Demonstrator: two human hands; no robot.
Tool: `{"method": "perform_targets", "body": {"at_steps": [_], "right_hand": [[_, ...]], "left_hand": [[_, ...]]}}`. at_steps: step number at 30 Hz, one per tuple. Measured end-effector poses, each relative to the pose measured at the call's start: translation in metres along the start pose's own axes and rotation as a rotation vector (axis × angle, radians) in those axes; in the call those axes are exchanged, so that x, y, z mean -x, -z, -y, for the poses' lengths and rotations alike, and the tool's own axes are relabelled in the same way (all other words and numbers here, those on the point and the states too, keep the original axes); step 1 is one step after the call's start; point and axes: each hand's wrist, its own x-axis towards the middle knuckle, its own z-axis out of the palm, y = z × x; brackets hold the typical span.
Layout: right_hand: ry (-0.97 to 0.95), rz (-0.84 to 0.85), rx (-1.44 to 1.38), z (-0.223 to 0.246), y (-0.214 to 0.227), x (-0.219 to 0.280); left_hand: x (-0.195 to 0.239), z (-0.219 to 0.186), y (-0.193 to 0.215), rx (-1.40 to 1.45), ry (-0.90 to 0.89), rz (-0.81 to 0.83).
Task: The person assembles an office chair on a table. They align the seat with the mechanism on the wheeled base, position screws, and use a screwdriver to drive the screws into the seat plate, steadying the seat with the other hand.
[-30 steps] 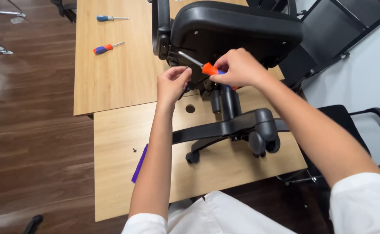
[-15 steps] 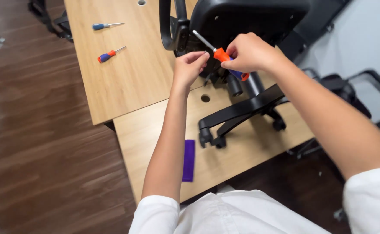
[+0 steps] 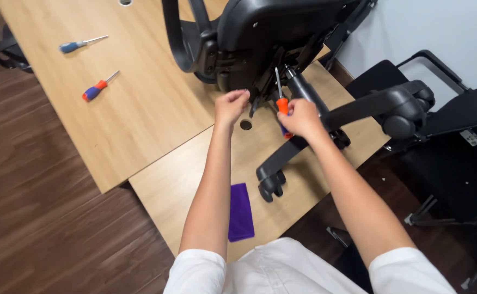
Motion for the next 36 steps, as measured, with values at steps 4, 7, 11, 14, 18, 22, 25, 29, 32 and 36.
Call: {"method": "perform_targets", "body": {"at_steps": [4,7,11,14,18,22,25,29,32,36], "right_hand": [[-0.064,0.031,-0.015,-0.015,-0.015,-0.020],[-0.097,0.077,-0.030,-0.023,-0.026,-0.033],[-0.159,0.196,-0.029,-0.027,-0.036,-0.046],[-0.199,0.280,-0.032,-0.021,-0.035,-0.053],[-0.218,0.381,-0.002,-0.019,-0.035,-0.064],[-0.191,0.407,0.033,-0.029,-0.048,-0.081],[-0.185,0.444,0.054,-0.038,-0.063,-0.094],[-0.137,0.439,0.094,-0.050,-0.082,-0.107],[-0.109,0.405,0.086,-0.051,-0.084,-0.112],[-0.112,0.386,0.076,-0.042,-0.082,-0.116]], "left_hand": [[-0.038,0.028,-0.013,0.013,0.080,0.017],[-0.057,0.049,-0.021,0.047,0.130,0.016],[-0.075,0.060,-0.032,0.077,0.202,0.025],[-0.086,0.062,-0.038,0.047,0.257,0.017],[-0.119,0.111,-0.046,0.140,0.278,0.016],[-0.133,0.113,-0.051,0.219,0.340,0.002],[-0.150,0.125,-0.052,0.237,0.462,0.013],[-0.177,0.158,-0.057,0.468,0.578,0.056],[-0.185,0.168,-0.067,0.571,0.596,0.055],[-0.183,0.168,-0.069,0.605,0.582,0.011]]}}
